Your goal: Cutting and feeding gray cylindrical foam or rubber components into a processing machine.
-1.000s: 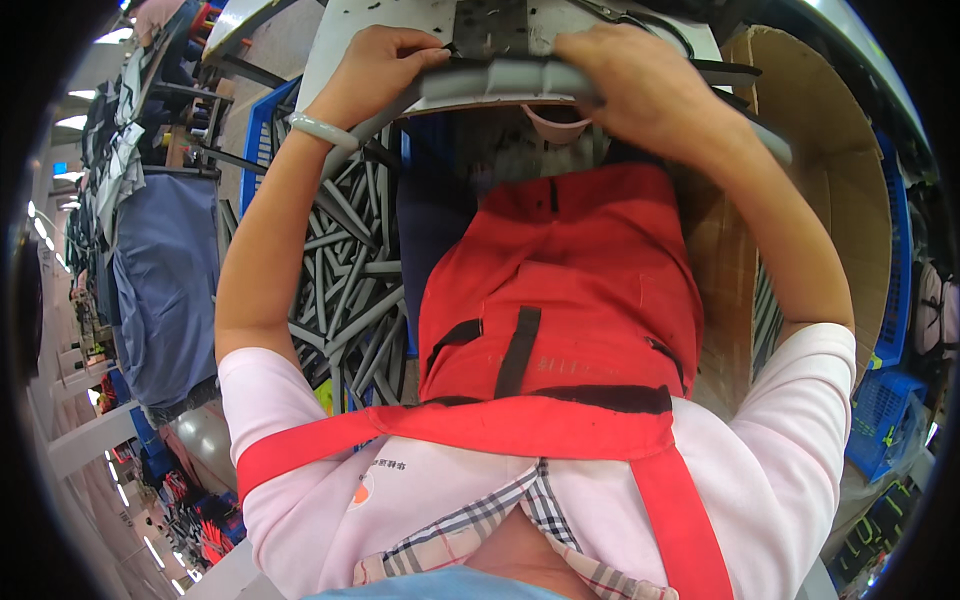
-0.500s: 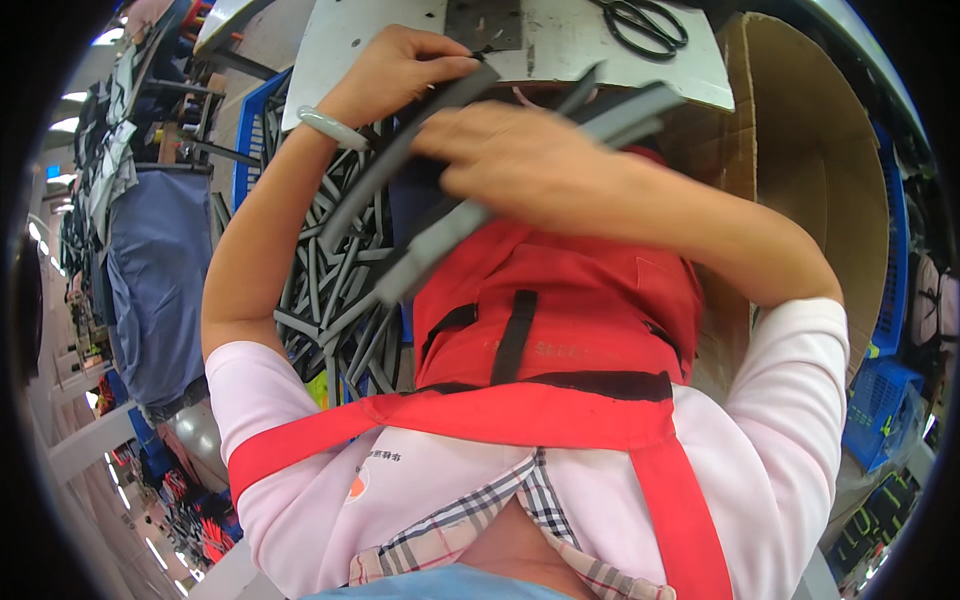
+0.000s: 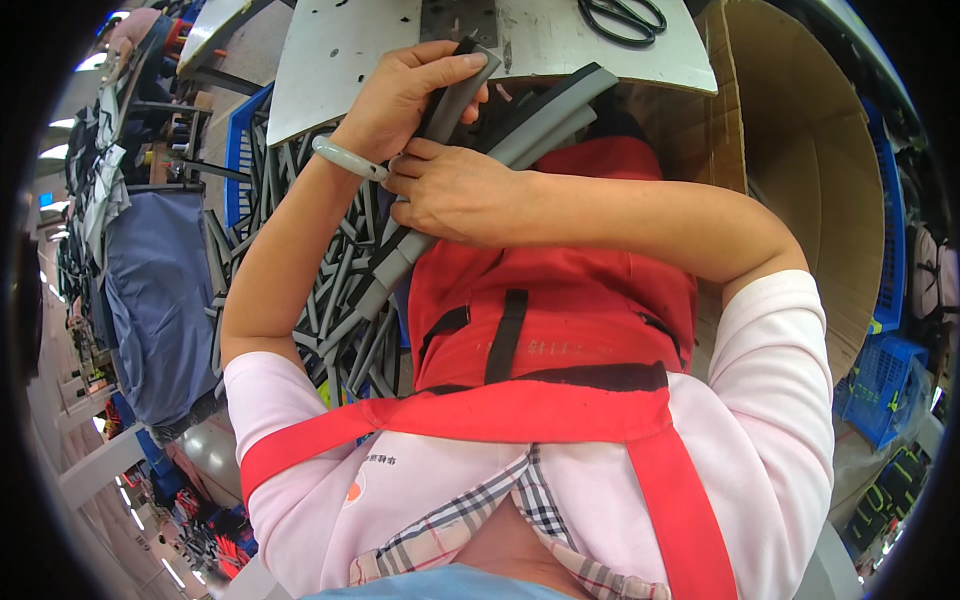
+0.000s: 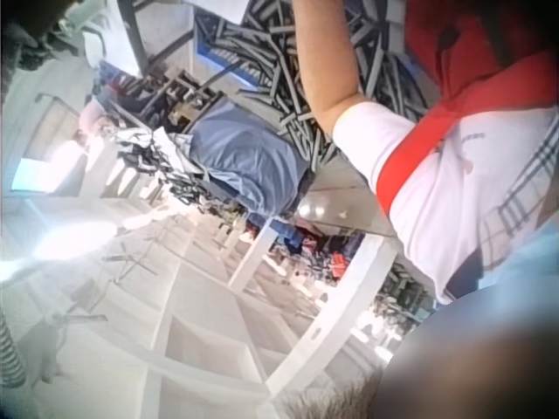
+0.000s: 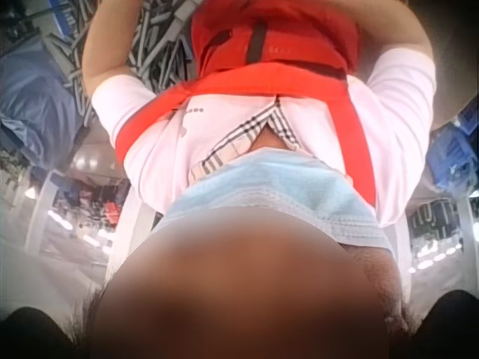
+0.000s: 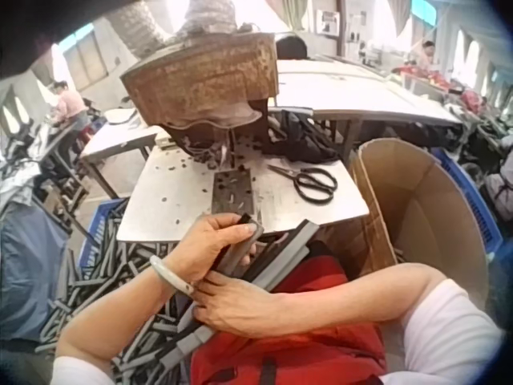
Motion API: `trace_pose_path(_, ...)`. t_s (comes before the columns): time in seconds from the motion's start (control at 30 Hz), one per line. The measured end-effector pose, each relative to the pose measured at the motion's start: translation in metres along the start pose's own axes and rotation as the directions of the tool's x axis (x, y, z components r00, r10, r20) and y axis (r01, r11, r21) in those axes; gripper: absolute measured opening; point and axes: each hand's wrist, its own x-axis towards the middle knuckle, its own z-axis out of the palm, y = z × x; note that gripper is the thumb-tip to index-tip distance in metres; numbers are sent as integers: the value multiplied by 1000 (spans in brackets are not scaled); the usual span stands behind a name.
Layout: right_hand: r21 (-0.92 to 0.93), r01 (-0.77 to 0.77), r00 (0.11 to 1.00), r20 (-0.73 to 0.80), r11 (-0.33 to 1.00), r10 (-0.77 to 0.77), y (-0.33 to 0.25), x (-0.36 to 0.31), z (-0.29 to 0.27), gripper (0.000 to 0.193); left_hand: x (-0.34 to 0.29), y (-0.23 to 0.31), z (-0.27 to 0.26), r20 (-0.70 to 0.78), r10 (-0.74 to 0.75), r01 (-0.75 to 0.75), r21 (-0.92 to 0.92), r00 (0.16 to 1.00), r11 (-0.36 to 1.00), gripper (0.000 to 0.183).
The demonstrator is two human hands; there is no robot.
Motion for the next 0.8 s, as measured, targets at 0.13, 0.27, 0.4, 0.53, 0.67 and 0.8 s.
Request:
trace_pose_path(0.13, -41, -27, 999, 37, 999, 28, -3, 3, 6, 17, 5, -5, 1, -92, -5, 5, 2, 996, 1000, 25)
trace_pose_path(0.27, -125, -59, 994, 81, 990, 70, -6, 3, 13, 16, 5, -9, 2, -42, 1, -5, -96, 999, 995, 26)
trace_pose_path(0.4, -73, -87, 975, 196, 993, 100, -7, -1, 15, 18, 2, -10, 4, 38, -10, 11, -11, 999, 1000, 29)
trace_pose_path(0.53, -42, -101, 983, 149, 994, 106, -2, -4, 14, 19, 1, -17, 8, 148, 34, -43, 57, 988, 997, 31)
trace_pose_path(0.67, 35, -56, 995, 87, 998, 52, 1, -7, 7, 18, 1, -29, 7, 43, 17, -21, 94, 999, 995, 31)
trace_pose_path(0.8, 128, -130, 982, 154, 983, 109, -1, -2, 7, 18, 3, -19, 20, 36, 39, -40, 23, 999, 999, 29)
